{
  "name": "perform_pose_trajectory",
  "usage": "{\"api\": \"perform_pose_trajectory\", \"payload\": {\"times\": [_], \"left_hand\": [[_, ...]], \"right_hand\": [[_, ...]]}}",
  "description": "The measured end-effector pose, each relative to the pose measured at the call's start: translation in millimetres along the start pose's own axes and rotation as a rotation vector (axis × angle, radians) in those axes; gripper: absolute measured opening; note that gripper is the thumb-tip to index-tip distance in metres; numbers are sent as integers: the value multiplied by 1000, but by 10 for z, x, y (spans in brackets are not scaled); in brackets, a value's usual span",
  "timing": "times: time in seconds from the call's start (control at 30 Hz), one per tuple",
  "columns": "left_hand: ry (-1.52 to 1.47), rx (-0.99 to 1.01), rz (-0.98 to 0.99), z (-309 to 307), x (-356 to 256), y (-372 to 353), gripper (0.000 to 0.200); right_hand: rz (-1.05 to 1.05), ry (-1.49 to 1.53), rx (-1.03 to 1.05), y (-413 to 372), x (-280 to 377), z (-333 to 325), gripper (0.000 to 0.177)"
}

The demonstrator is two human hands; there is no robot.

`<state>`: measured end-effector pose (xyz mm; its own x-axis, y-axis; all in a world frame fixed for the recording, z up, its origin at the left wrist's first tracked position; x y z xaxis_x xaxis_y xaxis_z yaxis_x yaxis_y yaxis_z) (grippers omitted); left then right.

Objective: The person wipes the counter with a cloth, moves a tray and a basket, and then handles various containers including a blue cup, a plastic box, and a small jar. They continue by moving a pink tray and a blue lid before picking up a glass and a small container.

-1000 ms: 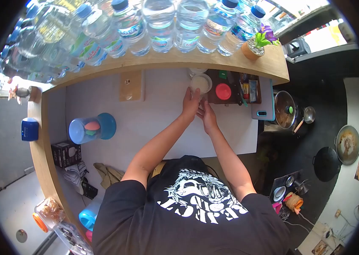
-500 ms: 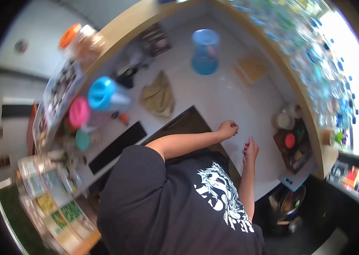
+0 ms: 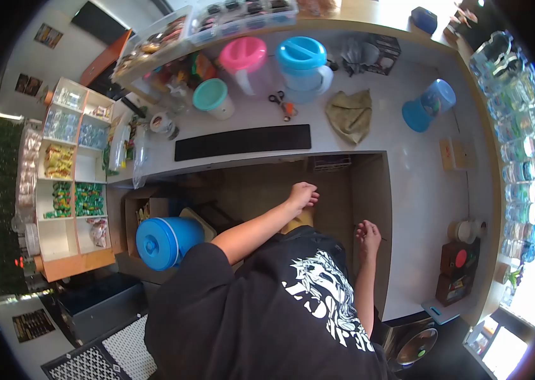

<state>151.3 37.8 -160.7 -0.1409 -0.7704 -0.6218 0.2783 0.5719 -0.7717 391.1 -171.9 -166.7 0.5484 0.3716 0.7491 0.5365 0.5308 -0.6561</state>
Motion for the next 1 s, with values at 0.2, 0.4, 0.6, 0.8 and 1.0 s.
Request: {"api": "perform_pose_trajectory", "payload": {"times": [0.2, 0.4, 0.6, 0.8, 1.0], "left_hand": [[-275, -157, 138, -1132, -311, -75, 26], [-495, -399, 374, -2348, -1208, -6, 46], [-514, -537, 482, -3427, -2349, 556, 32], [-365, -488, 524, -3589, -2527, 799, 28], [-406, -200, 478, -3517, -2334, 334, 36]], "right_hand": [[64, -200, 258, -12, -157, 714, 15], [-25, -281, 390, 6, 51, 1567, 17], [-91, -366, 441, -61, 185, 2765, 20], [-117, -463, 573, -164, 220, 3962, 28], [-159, -467, 649, -255, 444, 5002, 54]]}}
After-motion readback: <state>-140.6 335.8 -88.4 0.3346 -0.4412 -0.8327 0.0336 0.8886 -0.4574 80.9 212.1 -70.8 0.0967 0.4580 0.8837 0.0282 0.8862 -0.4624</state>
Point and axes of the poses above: each hand's wrist, its own y-axis towards the middle knuckle, its own z-axis out of the palm, x = y × z, the point moved 5 cm from there along y, towards the middle knuckle
